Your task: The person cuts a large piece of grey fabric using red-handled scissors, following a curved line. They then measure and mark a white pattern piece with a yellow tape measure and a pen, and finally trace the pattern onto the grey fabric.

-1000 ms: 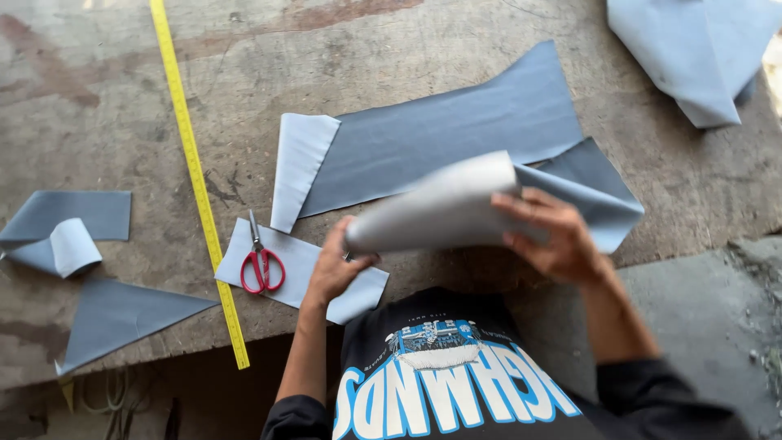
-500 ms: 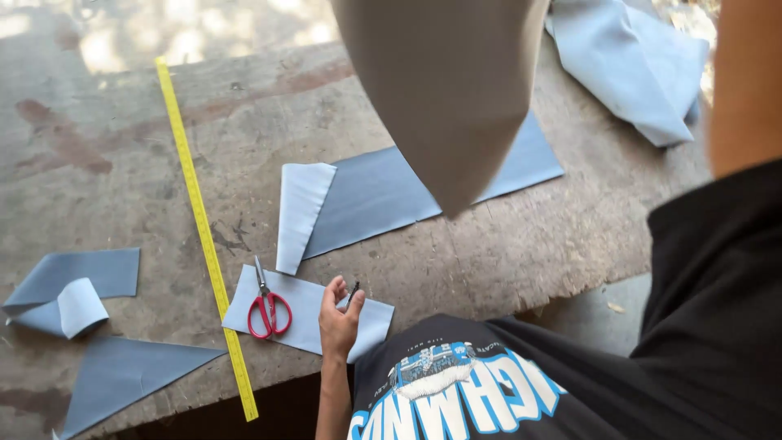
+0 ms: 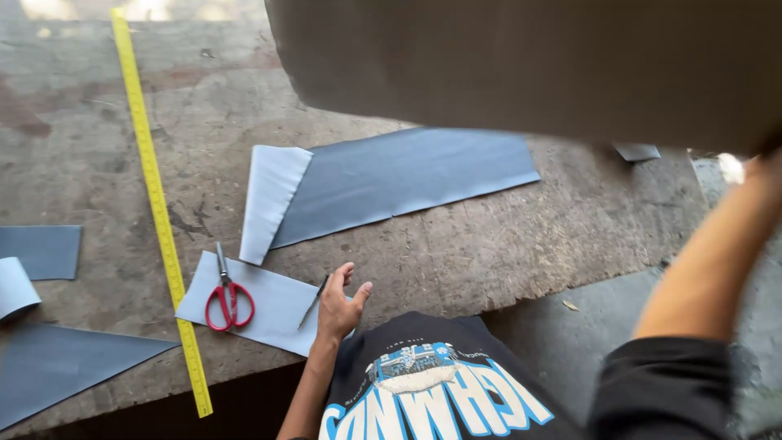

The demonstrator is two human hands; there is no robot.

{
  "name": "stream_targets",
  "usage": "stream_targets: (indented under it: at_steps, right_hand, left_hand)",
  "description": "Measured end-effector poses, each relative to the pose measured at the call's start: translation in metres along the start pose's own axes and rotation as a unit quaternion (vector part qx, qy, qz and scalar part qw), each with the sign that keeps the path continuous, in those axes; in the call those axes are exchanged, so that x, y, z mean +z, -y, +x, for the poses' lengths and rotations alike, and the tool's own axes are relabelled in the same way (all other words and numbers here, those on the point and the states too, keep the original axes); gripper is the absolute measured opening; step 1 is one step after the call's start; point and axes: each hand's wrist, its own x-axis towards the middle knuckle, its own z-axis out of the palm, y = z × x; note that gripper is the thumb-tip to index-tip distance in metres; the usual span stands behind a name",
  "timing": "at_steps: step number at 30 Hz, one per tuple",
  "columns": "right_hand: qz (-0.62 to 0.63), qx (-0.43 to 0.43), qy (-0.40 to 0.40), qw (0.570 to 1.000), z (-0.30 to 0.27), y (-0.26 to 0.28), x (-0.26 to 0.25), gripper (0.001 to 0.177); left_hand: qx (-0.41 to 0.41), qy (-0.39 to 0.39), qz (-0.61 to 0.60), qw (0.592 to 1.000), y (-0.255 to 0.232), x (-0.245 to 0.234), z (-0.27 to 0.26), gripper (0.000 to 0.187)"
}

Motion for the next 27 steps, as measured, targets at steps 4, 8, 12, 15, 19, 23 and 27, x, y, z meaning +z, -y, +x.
stream_targets:
  at_steps: [4,8,12,15,19,23,27]
  right_hand:
    - [0.085,0.077,-0.191,0.975,-0.134,-0.074,-0.063,0.062]
    - [0.053,0.169,-0.44,0.88,-0.276,0.029,0.115,0.082]
    - [-0.288,0.195,-0.446,0.825,-0.31,-0.082,-0.167,0.074]
    - [-0.292,0.197,-0.457,0.816,-0.317,-0.068,-0.179,0.07]
    - [-0.241,0.186,-0.524,0.795,-0.302,-0.049,-0.19,0.076]
    - [-0.155,0.221,-0.592,0.759,-0.282,-0.02,-0.189,0.059]
    - [-0.033,0.27,-0.513,0.814,-0.258,0.013,-0.135,0.036]
  left_hand:
    - [0.025,0.036,0.026,0.999,-0.015,0.008,-0.001,0.061]
    - [-0.052,0.102,0.026,0.993,-0.019,0.014,0.004,0.065]
    - [-0.092,0.113,0.061,0.987,-0.006,0.027,0.029,0.062]
    - [-0.115,0.076,0.142,0.98,0.002,0.042,0.055,0.07]
    - [-0.118,0.017,0.213,0.97,0.001,0.057,0.072,0.086]
    - [-0.126,-0.009,0.169,0.977,0.045,0.067,0.094,0.038]
    - [-0.139,0.002,-0.173,0.975,0.01,0.027,0.083,0.022]
